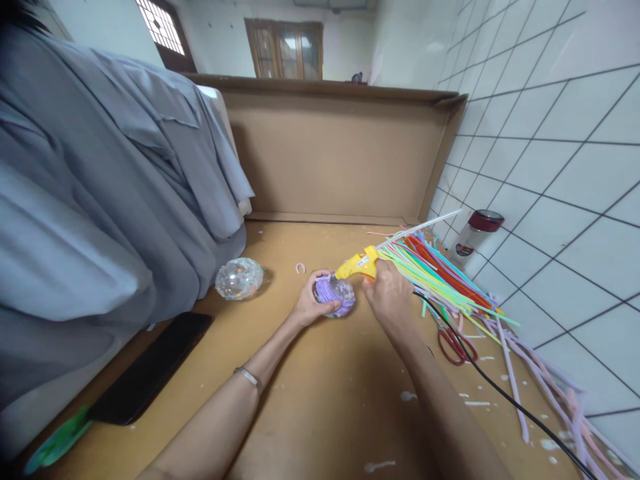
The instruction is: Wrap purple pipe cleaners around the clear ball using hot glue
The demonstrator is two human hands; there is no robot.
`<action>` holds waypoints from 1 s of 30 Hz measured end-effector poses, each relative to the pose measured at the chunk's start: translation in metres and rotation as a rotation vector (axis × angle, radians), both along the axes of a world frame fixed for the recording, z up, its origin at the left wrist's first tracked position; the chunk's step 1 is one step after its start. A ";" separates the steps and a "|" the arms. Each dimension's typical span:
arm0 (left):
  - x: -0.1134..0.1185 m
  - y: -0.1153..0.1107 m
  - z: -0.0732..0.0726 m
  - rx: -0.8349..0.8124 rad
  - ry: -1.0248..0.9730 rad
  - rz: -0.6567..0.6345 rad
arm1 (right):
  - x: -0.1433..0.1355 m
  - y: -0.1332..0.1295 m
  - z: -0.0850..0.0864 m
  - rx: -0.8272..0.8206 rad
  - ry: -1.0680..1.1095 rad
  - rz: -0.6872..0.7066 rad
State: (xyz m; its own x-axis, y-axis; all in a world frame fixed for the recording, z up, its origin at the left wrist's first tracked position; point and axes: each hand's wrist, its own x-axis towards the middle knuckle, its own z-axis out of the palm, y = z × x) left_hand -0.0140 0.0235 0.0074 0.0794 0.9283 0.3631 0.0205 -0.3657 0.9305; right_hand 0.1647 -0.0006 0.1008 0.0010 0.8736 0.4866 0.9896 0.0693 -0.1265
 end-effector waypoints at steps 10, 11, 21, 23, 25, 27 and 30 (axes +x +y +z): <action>0.001 0.000 0.000 0.012 -0.001 0.000 | 0.001 0.000 0.001 -0.003 0.002 0.005; 0.001 0.000 0.000 0.011 -0.002 -0.003 | 0.001 0.000 0.001 -0.003 0.001 0.009; 0.000 0.000 0.000 0.003 0.016 0.008 | 0.001 0.000 0.001 0.005 0.006 0.009; 0.000 0.000 0.000 -0.003 0.017 0.009 | 0.000 -0.001 0.003 -0.010 0.004 0.000; 0.000 -0.001 0.000 -0.005 0.018 0.008 | -0.001 -0.002 0.006 -0.031 -0.002 -0.006; 0.000 -0.001 0.001 -0.006 0.015 0.006 | -0.001 -0.003 0.007 -0.047 -0.007 -0.009; 0.000 -0.001 0.000 -0.001 0.011 0.004 | -0.001 -0.003 0.007 -0.031 -0.014 -0.004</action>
